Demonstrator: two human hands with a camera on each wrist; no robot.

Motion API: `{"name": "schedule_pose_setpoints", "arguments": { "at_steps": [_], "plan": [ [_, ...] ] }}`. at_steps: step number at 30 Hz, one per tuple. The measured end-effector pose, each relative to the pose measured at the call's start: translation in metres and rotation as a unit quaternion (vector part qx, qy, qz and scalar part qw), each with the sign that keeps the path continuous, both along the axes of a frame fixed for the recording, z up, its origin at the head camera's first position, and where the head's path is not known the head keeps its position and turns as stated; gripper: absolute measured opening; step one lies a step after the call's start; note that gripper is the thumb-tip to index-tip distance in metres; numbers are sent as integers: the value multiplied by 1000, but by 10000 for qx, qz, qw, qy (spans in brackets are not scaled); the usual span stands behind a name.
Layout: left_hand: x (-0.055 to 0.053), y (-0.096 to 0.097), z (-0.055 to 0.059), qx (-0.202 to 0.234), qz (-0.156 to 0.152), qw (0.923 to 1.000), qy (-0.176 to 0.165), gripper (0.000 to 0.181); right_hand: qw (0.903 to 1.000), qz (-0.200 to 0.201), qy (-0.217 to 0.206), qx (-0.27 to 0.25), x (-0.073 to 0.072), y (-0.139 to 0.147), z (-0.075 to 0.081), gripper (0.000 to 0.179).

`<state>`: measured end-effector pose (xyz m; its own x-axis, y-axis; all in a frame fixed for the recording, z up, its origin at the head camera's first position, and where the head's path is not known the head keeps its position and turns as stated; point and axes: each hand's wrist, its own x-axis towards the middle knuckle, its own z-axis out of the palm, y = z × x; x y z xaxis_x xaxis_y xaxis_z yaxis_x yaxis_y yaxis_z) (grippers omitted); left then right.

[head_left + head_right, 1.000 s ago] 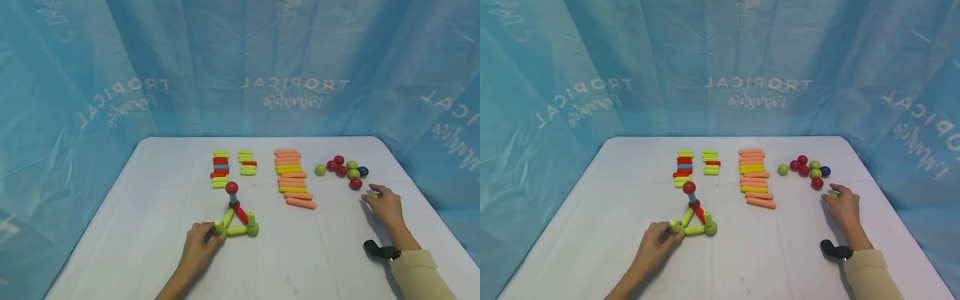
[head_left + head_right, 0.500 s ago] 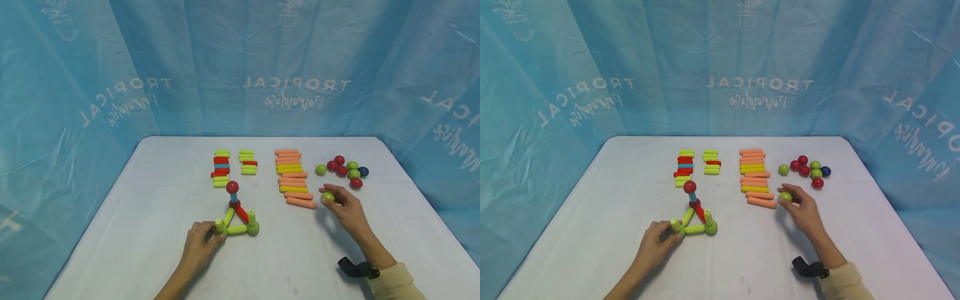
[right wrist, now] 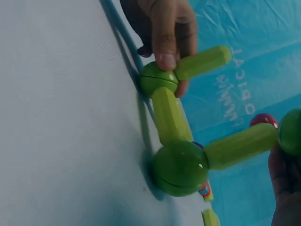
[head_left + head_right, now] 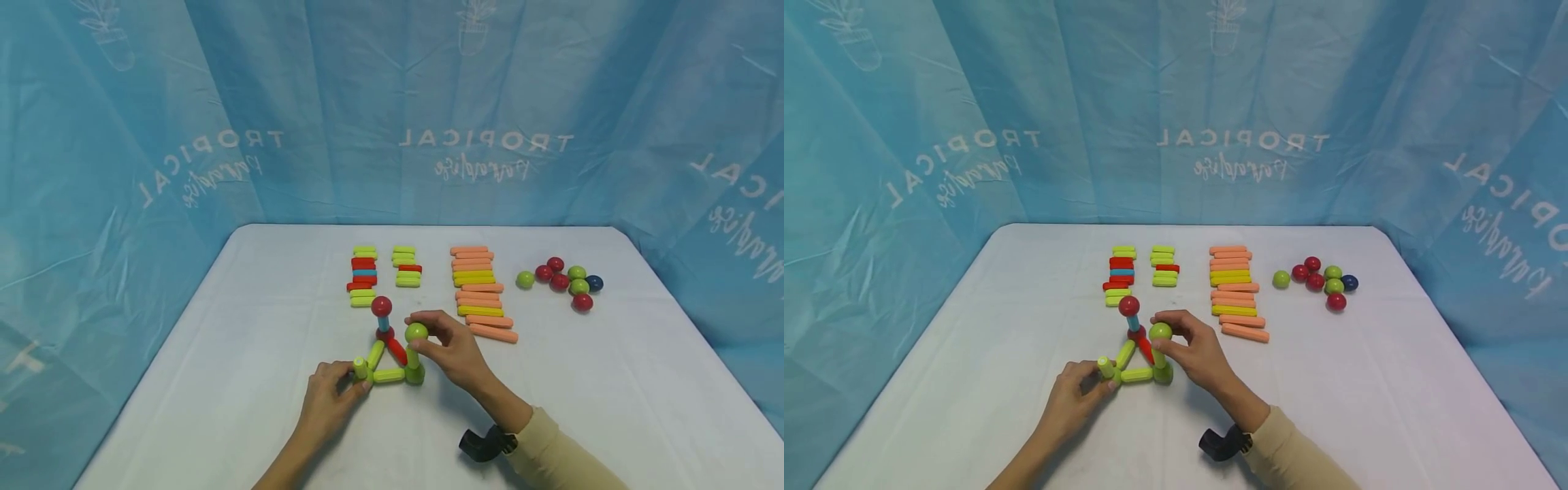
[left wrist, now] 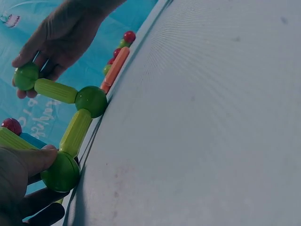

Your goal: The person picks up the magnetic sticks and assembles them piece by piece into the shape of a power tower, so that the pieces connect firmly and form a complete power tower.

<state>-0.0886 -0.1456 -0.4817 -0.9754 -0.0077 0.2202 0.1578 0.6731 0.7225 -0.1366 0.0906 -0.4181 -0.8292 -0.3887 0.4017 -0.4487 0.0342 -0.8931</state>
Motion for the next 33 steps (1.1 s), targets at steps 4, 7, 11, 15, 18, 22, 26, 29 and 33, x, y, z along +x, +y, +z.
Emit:
{"name": "schedule_pose_setpoints", "arguments": {
  "at_steps": [4, 7, 11, 15, 18, 22, 26, 29, 33],
  "plan": [
    [0, 0, 0, 21, -21, 10000, 5, 30, 9998, 125, -70, 121, 2, -6, -1, 33],
    [-1, 0, 0, -15, -58, 10000, -16, 30, 9996, 102, -97, 225, 4, -6, -2, 33],
    [0, -1, 0, -3, -22, 10000, -55, 30, 9993, 137, 0, 351, 6, 0, -7, 37],
    [1, 0, 1, 7, 7, 9999, -148, 31, 9984, -258, 258, 434, -9, 30, -21, 43],
    [1, 0, 1, 5, -12, 9999, -163, 32, 9862, -1484, 348, 644, -33, 78, -30, 41],
    [0, 0, 1, 8, -21, 9999, -132, 31, 9252, -3584, 64, 1243, -69, 156, -45, 49],
    [0, 2, 0, -10, -72, 9999, -138, 31, 8681, -4569, -675, 1820, -84, 217, -58, 60],
    [0, 4, 0, -29, -69, 9998, -183, 30, 8557, -4609, -1144, 2055, -85, 237, -56, 60],
    [-1, 6, 0, -6, -79, 9998, -175, 30, 8536, -4414, -1532, 2304, -85, 247, -56, 61]
  ]
}}
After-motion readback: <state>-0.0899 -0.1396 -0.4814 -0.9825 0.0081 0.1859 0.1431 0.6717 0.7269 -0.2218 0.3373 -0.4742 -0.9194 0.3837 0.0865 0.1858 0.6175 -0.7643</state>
